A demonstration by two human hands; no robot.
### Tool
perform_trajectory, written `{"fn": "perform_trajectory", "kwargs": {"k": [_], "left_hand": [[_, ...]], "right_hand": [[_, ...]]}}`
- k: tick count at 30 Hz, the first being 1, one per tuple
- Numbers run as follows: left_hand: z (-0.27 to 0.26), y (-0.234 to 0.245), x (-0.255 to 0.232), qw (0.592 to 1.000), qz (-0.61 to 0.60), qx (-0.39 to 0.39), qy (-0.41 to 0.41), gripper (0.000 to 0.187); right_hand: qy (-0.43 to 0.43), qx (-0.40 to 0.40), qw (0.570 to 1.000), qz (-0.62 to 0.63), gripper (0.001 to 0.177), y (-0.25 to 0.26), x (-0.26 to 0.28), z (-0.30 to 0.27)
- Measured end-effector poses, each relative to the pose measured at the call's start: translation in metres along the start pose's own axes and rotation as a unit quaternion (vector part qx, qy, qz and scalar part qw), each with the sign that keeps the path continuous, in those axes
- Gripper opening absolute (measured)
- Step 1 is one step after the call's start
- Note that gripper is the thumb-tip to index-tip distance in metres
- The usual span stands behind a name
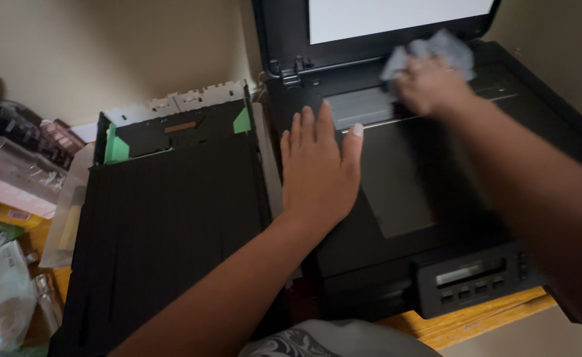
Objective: The person wipes the glass surface and lid of an open printer using a gray cloth. They repeatedly rub the glass platen and the underside of the lid, moving the cloth across the surface in multiple passes.
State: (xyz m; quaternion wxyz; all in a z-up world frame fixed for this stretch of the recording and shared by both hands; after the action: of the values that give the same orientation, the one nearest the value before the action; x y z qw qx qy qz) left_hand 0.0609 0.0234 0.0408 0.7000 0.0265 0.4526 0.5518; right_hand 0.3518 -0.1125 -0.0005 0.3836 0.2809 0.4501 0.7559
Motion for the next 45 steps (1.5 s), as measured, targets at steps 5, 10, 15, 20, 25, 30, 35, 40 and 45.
{"fn": "perform_trajectory", "kwargs": {"k": [5, 10, 15, 20, 25, 30, 35, 40, 45], "left_hand": [[0.000, -0.006, -0.001, 0.999, 0.035, 0.019, -0.014, 0.072], [-0.003, -0.006, -0.001, 0.999, 0.036, 0.024, -0.016, 0.073], [-0.003, -0.006, -0.002, 0.999, 0.035, 0.029, -0.024, 0.073], [-0.004, -0.005, -0.001, 0.999, 0.033, 0.032, -0.013, 0.072], [-0.003, -0.004, -0.003, 0.999, 0.037, 0.032, -0.018, 0.071], [-0.004, -0.004, -0.004, 0.999, 0.038, 0.030, -0.021, 0.070], [-0.004, -0.005, -0.004, 0.998, 0.040, 0.028, -0.028, 0.071], [-0.005, -0.004, -0.004, 0.998, 0.045, 0.024, -0.038, 0.071], [-0.005, -0.006, -0.005, 0.998, 0.051, 0.024, -0.035, 0.071]], "right_hand": [[0.164, 0.007, 0.986, 0.023, 0.069, 0.017, 0.081, -0.047], [0.028, 0.055, 0.998, 0.025, 0.066, 0.028, 0.037, -0.042], [-0.061, 0.044, 0.997, -0.016, 0.065, 0.015, -0.059, -0.018], [0.100, -0.002, 0.985, -0.141, 0.051, -0.002, -0.104, 0.015], [-0.048, 0.003, 0.998, -0.037, 0.051, -0.015, -0.127, 0.024], [-0.056, 0.011, 0.995, -0.082, 0.050, 0.003, -0.137, 0.026], [-0.157, 0.032, 0.983, -0.087, 0.056, -0.004, -0.163, 0.032], [-0.151, -0.040, 0.985, -0.073, 0.049, 0.002, -0.172, 0.032], [-0.210, -0.028, 0.975, -0.068, 0.048, -0.004, -0.195, 0.034]]}}
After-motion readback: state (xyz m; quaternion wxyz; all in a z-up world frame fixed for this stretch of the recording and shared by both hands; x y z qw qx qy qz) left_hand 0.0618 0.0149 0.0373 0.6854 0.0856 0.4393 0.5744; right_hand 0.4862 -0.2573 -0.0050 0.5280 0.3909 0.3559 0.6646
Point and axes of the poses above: each hand's wrist, its own z-axis towards the middle knuckle, its own y-axis out of the back of the hand, x = y × z, the point moved 8 cm from there along z, towards the middle knuckle, and after that the axes turned 15 degrees about -x, right-handed, at the moved point
